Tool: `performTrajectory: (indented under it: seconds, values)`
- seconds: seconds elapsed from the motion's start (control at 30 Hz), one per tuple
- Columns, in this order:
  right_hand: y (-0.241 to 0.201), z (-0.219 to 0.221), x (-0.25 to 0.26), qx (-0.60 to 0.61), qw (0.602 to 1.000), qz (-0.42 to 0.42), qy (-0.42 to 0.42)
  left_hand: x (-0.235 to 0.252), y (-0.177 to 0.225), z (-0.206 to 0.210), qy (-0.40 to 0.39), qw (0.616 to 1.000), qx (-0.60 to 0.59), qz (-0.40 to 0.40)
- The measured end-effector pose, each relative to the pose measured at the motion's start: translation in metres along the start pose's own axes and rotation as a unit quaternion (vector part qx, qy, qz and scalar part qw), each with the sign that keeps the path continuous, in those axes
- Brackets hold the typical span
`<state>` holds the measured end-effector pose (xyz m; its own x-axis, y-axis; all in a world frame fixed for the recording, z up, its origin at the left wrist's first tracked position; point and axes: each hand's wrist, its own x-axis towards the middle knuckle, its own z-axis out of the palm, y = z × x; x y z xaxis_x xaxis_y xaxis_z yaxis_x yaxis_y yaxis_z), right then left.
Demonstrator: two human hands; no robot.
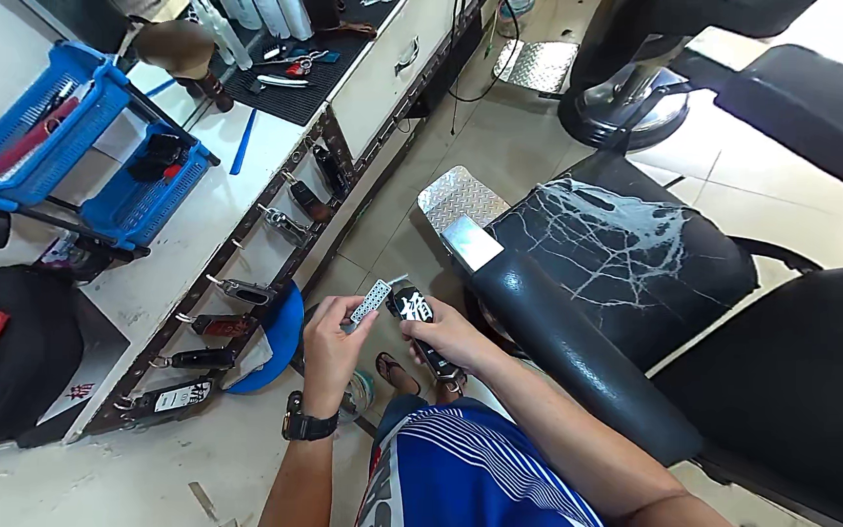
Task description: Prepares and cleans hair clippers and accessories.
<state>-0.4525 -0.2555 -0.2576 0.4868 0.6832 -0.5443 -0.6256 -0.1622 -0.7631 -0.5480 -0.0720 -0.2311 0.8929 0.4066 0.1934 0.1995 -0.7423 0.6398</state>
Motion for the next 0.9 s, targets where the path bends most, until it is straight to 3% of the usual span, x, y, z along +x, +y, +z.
performTrajectory:
  seconds: [0.2,0.37,0.5,0.6,0.67,0.8,0.9]
  values:
    - [0.000,0.001,0.001,-0.022,1.000,0.013,-0.008,0.017,0.008,-0.004,-0.001,0.998,0.062,0.030]
    - [0.000,-0.003,-0.001,-0.034,0.999,0.021,-0.013,0.019,0.011,-0.010,-0.061,0.994,0.080,0.036]
    - [0.002,0.000,0.000,-0.026,0.999,0.017,-0.016,0.022,0.021,-0.006,-0.020,0.992,0.114,0.055]
    - [0.001,-0.005,-0.001,-0.025,0.999,0.019,-0.019,0.020,0.026,-0.012,-0.081,0.987,0.133,0.038]
    - [0.002,-0.007,-0.001,-0.015,0.999,0.015,-0.041,0.024,0.031,-0.006,-0.076,0.985,0.151,0.047]
    - [0.014,-0.019,0.008,0.096,0.986,-0.056,-0.124,0.028,0.041,-0.015,0.038,0.997,0.038,0.049]
    - [0.021,-0.033,0.009,0.164,0.969,-0.107,-0.151,0.010,0.040,-0.027,0.033,0.997,-0.069,0.016]
